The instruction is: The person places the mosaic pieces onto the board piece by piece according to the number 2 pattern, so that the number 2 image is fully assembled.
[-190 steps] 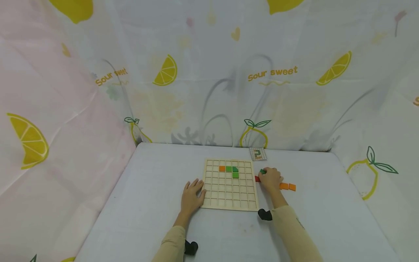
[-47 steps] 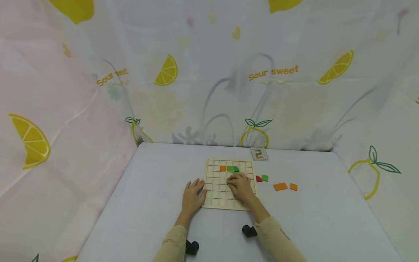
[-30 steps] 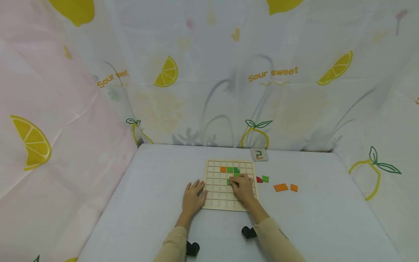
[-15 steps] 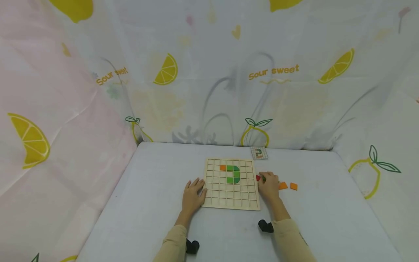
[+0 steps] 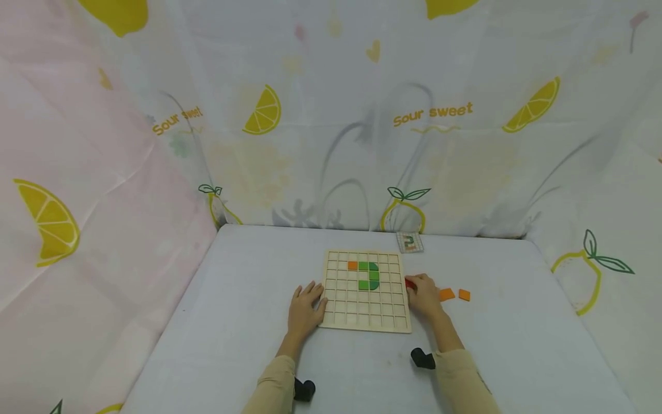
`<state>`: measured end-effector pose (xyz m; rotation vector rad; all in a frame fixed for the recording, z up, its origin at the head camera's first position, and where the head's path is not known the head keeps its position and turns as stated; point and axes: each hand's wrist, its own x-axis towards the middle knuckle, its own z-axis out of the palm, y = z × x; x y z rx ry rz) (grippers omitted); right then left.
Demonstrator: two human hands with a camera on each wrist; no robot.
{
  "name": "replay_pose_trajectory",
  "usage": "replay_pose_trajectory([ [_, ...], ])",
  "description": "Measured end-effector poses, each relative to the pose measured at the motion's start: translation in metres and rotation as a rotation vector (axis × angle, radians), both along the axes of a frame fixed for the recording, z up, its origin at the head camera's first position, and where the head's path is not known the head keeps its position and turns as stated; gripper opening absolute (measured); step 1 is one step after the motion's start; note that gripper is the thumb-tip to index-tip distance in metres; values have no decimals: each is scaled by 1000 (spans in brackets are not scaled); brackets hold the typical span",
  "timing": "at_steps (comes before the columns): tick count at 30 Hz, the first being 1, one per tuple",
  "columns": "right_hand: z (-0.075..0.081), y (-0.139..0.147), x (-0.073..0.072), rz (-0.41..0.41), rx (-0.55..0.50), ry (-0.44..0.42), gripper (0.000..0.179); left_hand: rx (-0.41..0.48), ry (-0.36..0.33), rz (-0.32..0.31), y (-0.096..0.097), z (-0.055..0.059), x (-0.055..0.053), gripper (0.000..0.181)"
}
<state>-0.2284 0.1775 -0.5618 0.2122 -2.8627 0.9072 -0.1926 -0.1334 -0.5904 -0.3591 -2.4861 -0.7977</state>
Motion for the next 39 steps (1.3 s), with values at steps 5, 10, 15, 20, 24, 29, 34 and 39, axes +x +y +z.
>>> replay_pose_trajectory([
  [5, 3, 3, 0, -9, 36, -34, 27, -4, -9, 8, -1, -1, 0, 31],
  [10, 6, 4, -2, -15, 10, -76, 31, 2, -4, 5, 0, -1, 0, 31],
  [15, 0, 4, 0, -50, -65, -2, 33, 0, 3, 1, 1, -3, 1, 31],
  [20, -10, 2, 5, -102, -127, 100, 25, 2, -2, 4, 1, -3, 1, 31],
  [24, -12, 0, 4, -123, -102, 115, 26, -2, -6, 14, 1, -2, 1, 31],
  [29, -9, 2, 1, -124, -127, 87, 25, -6, -2, 9, 0, -3, 0, 31],
  [34, -12, 7, 2, -124, -215, 151, 30, -7, -3, 6, 0, -3, 0, 31],
  [39, -15, 10, 2, -146, -265, 196, 31, -12, 4, 9, 0, -2, 0, 31],
])
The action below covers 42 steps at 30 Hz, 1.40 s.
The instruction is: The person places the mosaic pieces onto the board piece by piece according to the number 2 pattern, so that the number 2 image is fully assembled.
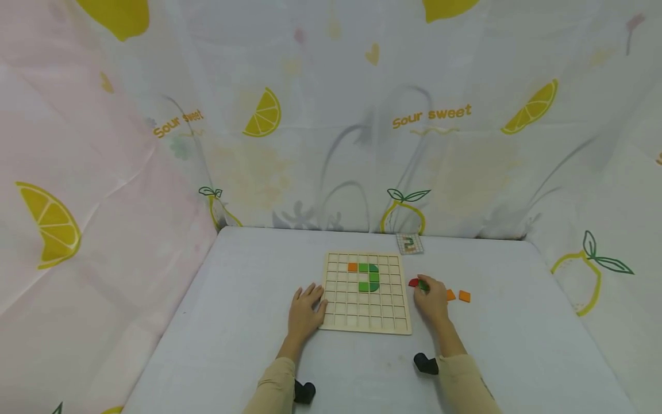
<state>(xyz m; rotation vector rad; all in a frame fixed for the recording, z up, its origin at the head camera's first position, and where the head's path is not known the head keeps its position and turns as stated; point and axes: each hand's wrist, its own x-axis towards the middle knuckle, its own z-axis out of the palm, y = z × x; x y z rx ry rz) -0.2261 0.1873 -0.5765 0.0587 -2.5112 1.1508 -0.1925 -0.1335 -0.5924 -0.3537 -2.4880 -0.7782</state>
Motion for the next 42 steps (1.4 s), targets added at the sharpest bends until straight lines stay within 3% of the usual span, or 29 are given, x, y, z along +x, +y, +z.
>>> replay_pose_trajectory([
  [9, 13, 2, -10, 58, 214, -114, 27, -2, 2, 0, -1, -1, 0, 31],
  [12, 18, 3, -14, 88, 237, -168, 27, 0, 0, 2, -1, -2, -1, 31],
  [18, 18, 4, -15, 114, 162, -206, 30, 2, -23, 4, -1, -2, -1, 32],
  [23, 11, 3, -13, 58, 87, -160, 31, 1, -27, 4, 0, 0, 1, 31],
  [29, 10, 0, -10, 19, 38, -162, 31, 12, -14, -5, 0, 0, 0, 31],
  [42, 11, -1, -9, 104, 68, -108, 35, 13, -19, 3, 0, -1, 0, 31],
])
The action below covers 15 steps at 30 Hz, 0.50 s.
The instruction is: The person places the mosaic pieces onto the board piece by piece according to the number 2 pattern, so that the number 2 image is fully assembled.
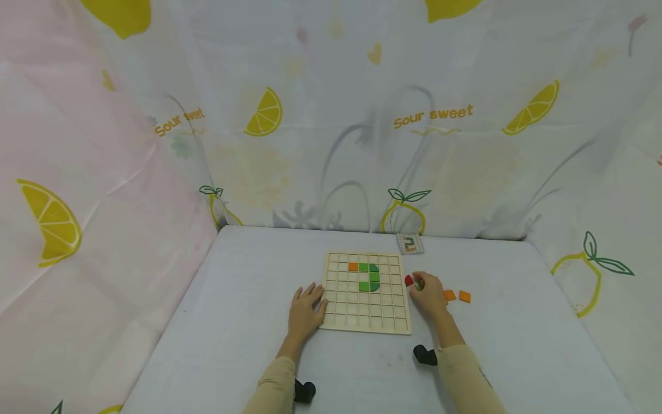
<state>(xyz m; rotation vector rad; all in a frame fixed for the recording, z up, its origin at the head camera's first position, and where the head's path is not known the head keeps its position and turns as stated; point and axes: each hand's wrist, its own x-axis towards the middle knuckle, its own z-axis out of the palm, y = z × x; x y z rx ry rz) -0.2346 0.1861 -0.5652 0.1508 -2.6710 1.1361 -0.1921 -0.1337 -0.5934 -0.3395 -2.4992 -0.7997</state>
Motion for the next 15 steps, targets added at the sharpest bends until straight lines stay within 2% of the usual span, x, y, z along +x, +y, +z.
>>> replay_pose_trajectory([
  [5, -2, -1, -4, 33, 65, 46, 33, 6, -6, -5, 0, 0, 0, 31],
  [15, 5, -6, -5, 43, 146, 8, 28, 5, 18, -2, 1, 1, 0, 31],
])
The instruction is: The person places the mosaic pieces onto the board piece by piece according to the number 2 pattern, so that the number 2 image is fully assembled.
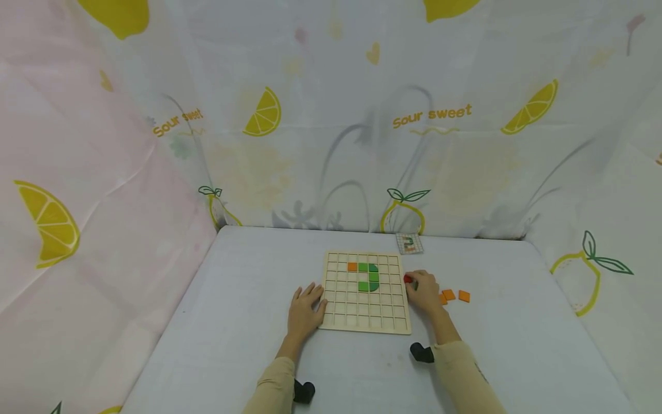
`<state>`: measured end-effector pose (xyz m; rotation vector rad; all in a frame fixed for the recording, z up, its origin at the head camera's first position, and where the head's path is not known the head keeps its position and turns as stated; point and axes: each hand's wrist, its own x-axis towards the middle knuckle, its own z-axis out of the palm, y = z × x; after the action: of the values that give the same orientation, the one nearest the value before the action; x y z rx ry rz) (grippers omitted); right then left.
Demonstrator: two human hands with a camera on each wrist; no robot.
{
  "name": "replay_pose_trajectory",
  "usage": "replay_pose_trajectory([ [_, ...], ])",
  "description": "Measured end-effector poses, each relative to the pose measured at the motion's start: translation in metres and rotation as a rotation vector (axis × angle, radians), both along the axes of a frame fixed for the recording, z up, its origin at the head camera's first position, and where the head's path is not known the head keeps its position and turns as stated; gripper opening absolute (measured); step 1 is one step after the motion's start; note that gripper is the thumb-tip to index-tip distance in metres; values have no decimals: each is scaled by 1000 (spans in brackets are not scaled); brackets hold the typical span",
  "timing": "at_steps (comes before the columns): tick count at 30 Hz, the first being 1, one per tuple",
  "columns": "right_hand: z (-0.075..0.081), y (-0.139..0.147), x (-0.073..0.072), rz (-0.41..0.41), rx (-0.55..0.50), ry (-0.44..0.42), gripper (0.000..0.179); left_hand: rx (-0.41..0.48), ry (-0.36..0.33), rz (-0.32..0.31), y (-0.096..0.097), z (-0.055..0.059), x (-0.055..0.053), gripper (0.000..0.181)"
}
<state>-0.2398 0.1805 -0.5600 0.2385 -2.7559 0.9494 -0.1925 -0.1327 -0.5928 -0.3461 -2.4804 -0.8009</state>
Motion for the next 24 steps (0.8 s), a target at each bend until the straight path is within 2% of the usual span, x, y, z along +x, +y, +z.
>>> replay_pose_trajectory([
  [6, 3, -2, 0, 28, 45, -80, 32, -9, 2, 2, 0, -1, -1, 31],
  [9, 4, -2, 1, 37, 62, -92, 32, -9, 6, 0, 0, -1, -1, 31],
  [13, 2, -2, 5, 7, 114, -69, 31, -4, 2, -4, 0, -1, -1, 31],
  [17, -3, -3, 8, -49, 163, -83, 32, -3, -7, -1, 1, -1, 0, 31],
  [24, 4, -4, 8, -37, 196, -137, 34, -11, -18, 3, -1, 0, -1, 31],
])
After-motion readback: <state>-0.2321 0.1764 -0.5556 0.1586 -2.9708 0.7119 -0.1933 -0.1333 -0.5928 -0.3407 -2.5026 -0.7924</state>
